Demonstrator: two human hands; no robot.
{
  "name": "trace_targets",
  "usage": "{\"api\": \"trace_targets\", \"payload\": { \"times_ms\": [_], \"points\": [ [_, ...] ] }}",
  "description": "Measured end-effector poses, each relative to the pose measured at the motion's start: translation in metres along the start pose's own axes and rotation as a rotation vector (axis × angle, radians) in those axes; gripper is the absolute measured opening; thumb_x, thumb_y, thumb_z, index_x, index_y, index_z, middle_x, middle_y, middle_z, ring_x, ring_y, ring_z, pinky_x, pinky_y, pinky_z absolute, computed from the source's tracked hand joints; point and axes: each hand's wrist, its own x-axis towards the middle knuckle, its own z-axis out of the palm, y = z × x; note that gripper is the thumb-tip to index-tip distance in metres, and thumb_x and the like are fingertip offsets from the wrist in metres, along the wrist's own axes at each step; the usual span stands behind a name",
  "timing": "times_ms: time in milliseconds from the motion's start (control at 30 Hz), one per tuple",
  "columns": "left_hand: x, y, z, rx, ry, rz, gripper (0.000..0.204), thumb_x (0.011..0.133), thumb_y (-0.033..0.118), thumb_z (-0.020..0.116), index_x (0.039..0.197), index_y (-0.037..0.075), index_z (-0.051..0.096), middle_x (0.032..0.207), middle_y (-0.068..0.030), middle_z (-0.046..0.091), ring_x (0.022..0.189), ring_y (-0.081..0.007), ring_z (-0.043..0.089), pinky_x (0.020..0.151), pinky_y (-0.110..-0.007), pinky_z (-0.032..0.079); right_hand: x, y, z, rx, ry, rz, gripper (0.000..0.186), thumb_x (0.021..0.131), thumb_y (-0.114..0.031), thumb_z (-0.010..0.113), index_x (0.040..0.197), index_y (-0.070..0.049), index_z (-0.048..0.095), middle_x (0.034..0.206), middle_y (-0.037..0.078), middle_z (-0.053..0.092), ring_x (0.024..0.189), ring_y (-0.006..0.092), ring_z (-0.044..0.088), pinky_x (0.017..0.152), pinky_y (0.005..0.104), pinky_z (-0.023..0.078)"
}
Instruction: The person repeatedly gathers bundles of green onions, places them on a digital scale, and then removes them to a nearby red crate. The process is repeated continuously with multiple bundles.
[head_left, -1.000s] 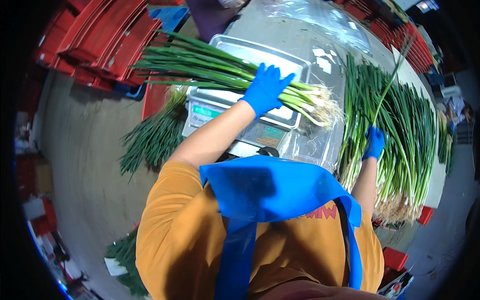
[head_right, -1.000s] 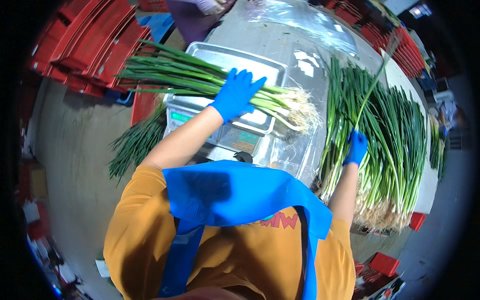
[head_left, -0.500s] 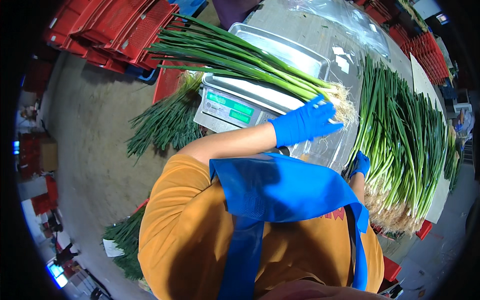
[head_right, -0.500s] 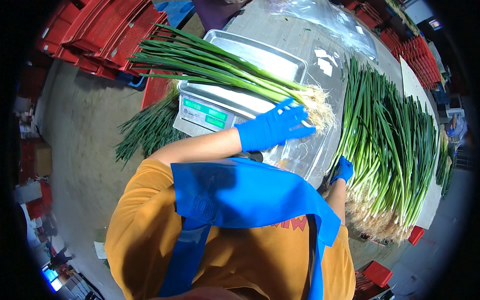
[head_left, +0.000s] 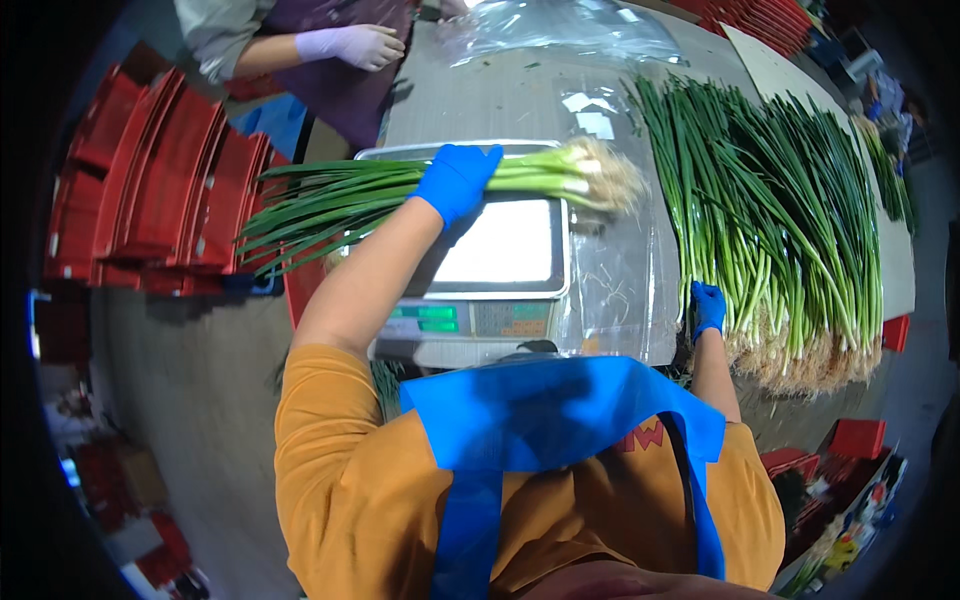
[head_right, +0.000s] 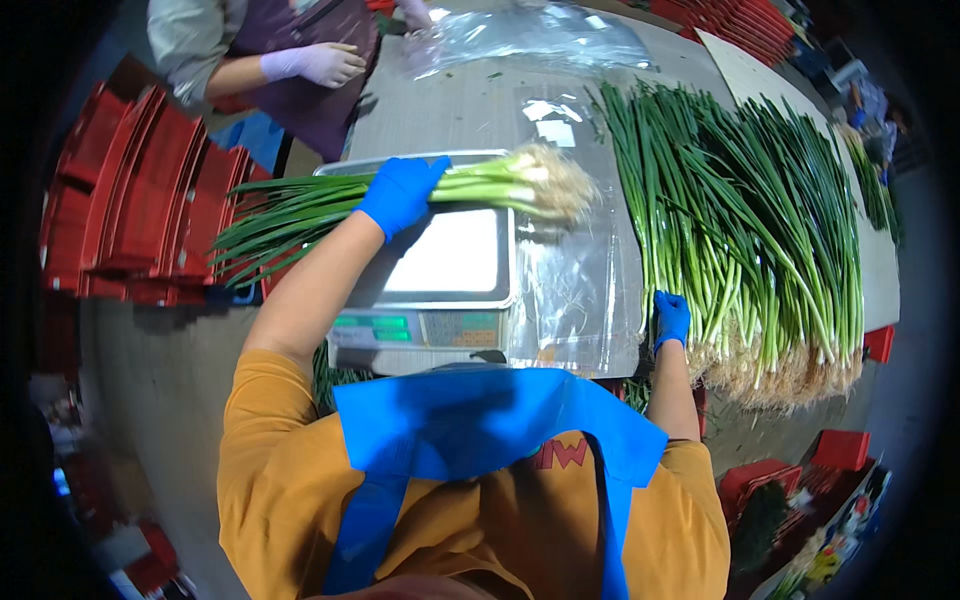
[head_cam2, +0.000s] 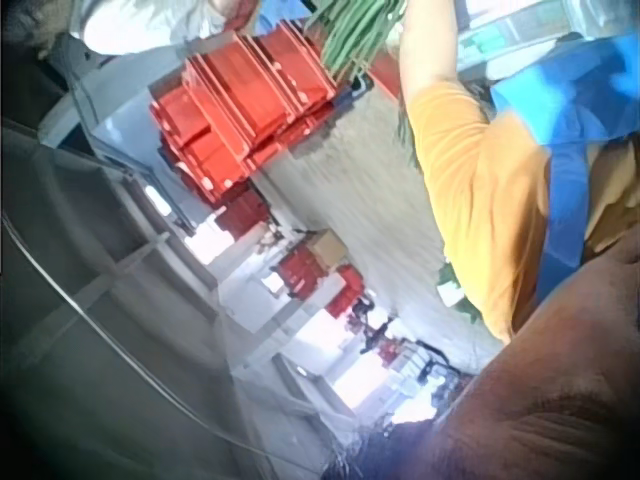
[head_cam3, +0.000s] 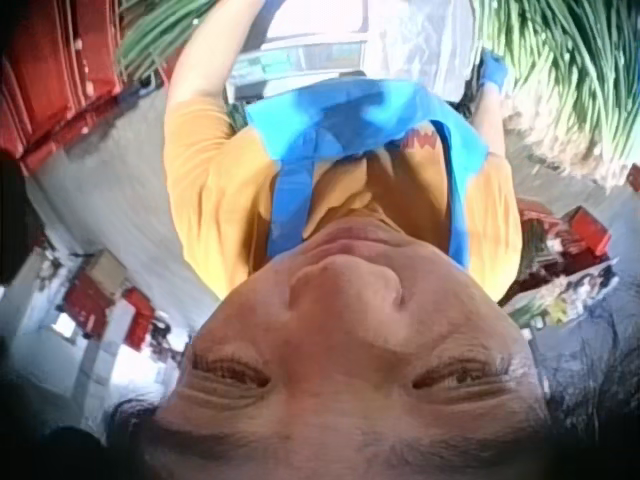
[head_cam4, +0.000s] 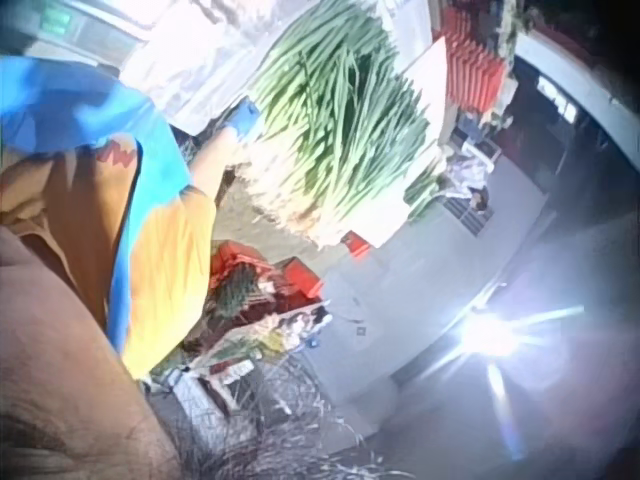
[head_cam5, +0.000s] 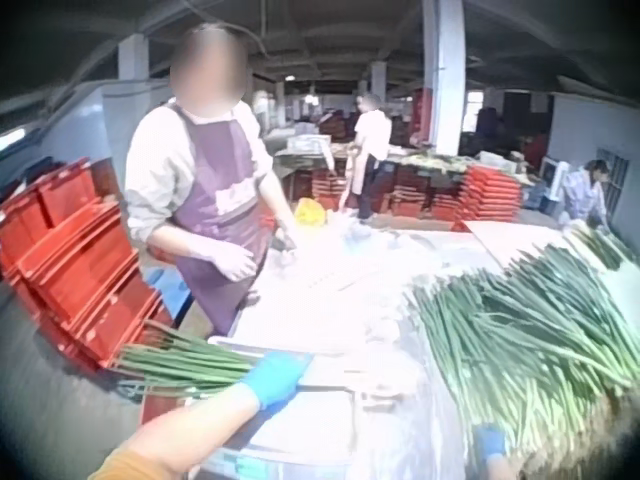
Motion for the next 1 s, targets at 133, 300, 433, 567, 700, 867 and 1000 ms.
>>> {"api": "trace_targets", "payload": {
  "times_ms": [133, 300, 433, 567, 700, 867, 1000],
  "points": [
    [0.079, -0.055, -0.002, 0.110, 0.070, -0.034, 0.039, 0.080, 0.012, 0.056, 0.119, 0.009, 0.054, 0.083, -0.0158, 0.065, 0.076, -0.0334, 0.065, 0.065, -0.045, 0.049, -0.011, -0.008, -0.001, -0.047, 0.023, 0.050, 0.016, 0.080, -0.013, 0.076, 0.080, -0.006, 0.062, 0.074, 0.000, 0.061, 0.064, 0.0095, 0.051, 0.062, 0.0257, 0.043],
    [0.158, -0.102, 0.060, 0.146, -0.022, -0.006, 0.013, 0.083, 0.014, 0.055, 0.096, 0.011, 0.057, 0.084, -0.0158, 0.067, 0.080, -0.0345, 0.066, 0.066, -0.047, 0.050, -0.027, -0.024, 0.008, -0.113, 0.125, 0.004, 0.018, 0.079, -0.018, 0.076, 0.081, -0.005, 0.063, 0.073, 0.001, 0.061, 0.066, 0.0107, 0.052, 0.062, 0.0272, 0.045],
    [0.175, -0.094, 0.106, 0.104, -0.310, -0.144, 0.065, 0.080, 0.035, 0.065, 0.136, 0.009, 0.041, 0.099, -0.0191, 0.067, 0.091, -0.0344, 0.066, 0.074, -0.046, 0.051, -0.035, -0.043, 0.004, -0.018, 0.077, 0.098, 0.018, 0.081, -0.019, 0.075, 0.081, -0.005, 0.063, 0.074, 0.004, 0.063, 0.064, 0.0114, 0.056, 0.062, 0.0267, 0.046],
    [0.190, -0.040, 0.051, 0.008, -0.198, -0.106, 0.086, 0.075, 0.051, 0.069, 0.139, 0.003, 0.036, 0.105, -0.0200, 0.065, 0.095, -0.0335, 0.064, 0.078, -0.044, 0.051, -0.057, -0.072, 0.009, 0.262, 0.026, 0.164, 0.017, 0.081, -0.016, 0.074, 0.084, -0.004, 0.062, 0.075, 0.005, 0.064, 0.065, 0.0124, 0.059, 0.062, 0.0263, 0.048],
    [0.180, 0.090, -0.008, -0.707, -0.077, 0.141, 0.041, 0.087, 0.036, 0.063, 0.114, 0.006, 0.063, 0.101, -0.0172, 0.067, 0.089, -0.0273, 0.067, 0.079, -0.037, 0.052, -0.105, -0.132, 0.028, 0.363, 0.009, 0.130, 0.016, 0.082, -0.011, 0.072, 0.089, -0.002, 0.061, 0.085, 0.007, 0.066, 0.076, 0.0139, 0.061, 0.071, 0.0269, 0.049],
    [0.124, 0.234, 0.008, -1.448, -0.885, -0.197, 0.057, 0.089, 0.056, 0.055, 0.119, 0.007, 0.056, 0.099, -0.0100, 0.067, 0.071, -0.0137, 0.060, 0.059, -0.026, 0.045, -0.143, -0.169, 0.060, 0.436, -0.051, 0.008, 0.016, 0.080, -0.007, 0.074, 0.089, -0.002, 0.062, 0.083, 0.006, 0.064, 0.079, 0.0126, 0.060, 0.075, 0.0260, 0.048],
    [0.108, 0.267, 0.005, -1.586, -0.572, -0.384, 0.027, 0.088, 0.031, 0.056, 0.095, 0.009, 0.069, 0.083, -0.0044, 0.068, 0.061, -0.0108, 0.059, 0.051, -0.027, 0.041, -0.143, -0.148, 0.046, 0.654, -0.037, 0.101, 0.008, 0.087, -0.005, 0.065, 0.090, 0.001, 0.061, 0.090, 0.012, 0.066, 0.084, 0.0193, 0.064, 0.077, 0.0303, 0.051]
  ]
}}
